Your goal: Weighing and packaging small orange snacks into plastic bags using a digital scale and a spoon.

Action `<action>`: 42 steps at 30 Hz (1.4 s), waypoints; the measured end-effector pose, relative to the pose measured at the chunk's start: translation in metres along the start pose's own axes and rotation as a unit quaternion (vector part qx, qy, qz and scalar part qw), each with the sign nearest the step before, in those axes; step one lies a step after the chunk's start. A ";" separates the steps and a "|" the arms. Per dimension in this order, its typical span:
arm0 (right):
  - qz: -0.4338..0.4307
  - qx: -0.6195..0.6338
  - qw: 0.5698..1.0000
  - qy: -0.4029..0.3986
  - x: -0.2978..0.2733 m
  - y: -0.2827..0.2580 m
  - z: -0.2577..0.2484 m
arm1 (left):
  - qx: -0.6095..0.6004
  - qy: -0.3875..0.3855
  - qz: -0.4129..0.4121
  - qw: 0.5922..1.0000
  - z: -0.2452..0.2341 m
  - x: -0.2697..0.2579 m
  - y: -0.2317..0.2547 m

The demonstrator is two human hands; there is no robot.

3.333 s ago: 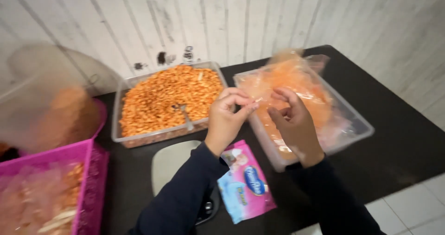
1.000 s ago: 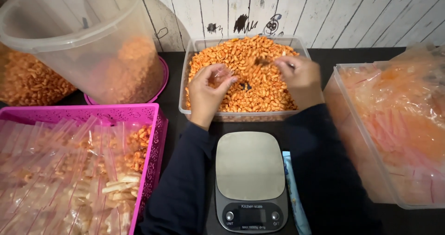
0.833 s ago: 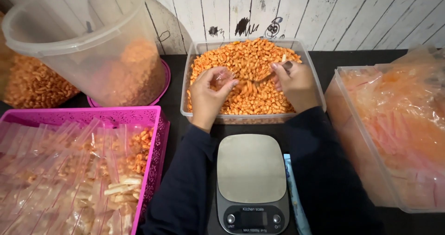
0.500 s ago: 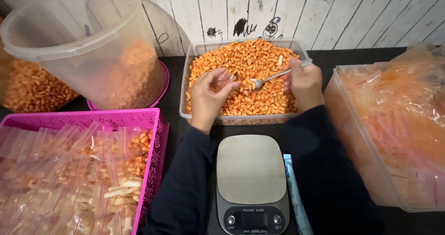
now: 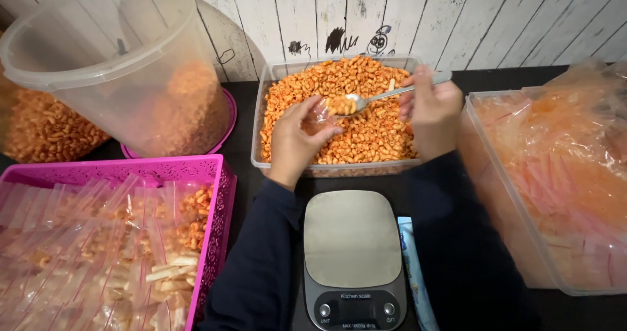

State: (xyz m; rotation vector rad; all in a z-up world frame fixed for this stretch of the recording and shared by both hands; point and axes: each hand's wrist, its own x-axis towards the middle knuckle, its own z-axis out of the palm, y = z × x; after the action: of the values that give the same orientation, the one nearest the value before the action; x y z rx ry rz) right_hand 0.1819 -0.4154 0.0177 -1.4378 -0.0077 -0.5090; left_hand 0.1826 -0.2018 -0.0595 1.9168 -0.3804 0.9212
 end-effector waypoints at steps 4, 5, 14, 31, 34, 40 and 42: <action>-0.020 -0.015 0.998 -0.050 -0.001 0.011 0.007 | 0.009 -0.017 0.000 1.000 0.000 0.000 -0.002; -0.036 -0.015 0.993 -0.110 -0.003 0.011 0.007 | 0.002 -0.029 0.002 1.000 0.000 0.000 -0.004; -0.105 -0.008 0.982 -0.155 0.006 0.024 -0.002 | 0.010 -0.001 -0.002 1.000 0.001 -0.001 -0.001; 0.035 -0.143 0.986 -0.073 0.026 0.079 -0.001 | 0.017 0.027 -0.002 0.999 0.001 0.001 0.001; 0.059 -0.089 0.992 -0.065 0.023 0.077 0.001 | 0.016 0.033 0.005 0.999 0.001 0.001 -0.001; 0.094 -0.037 0.994 -0.045 0.025 0.073 0.000 | 0.018 0.056 -0.001 0.998 0.005 0.000 -0.005; 0.077 -0.022 0.997 -0.007 0.031 0.076 -0.005 | -0.010 0.056 -0.031 0.998 0.002 0.002 -0.004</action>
State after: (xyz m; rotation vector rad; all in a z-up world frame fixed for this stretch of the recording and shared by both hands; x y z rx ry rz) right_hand 0.2334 -0.4270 -0.0454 -1.4717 0.1038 -0.3750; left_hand 0.1875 -0.2016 -0.0607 1.8397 -0.2613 0.9758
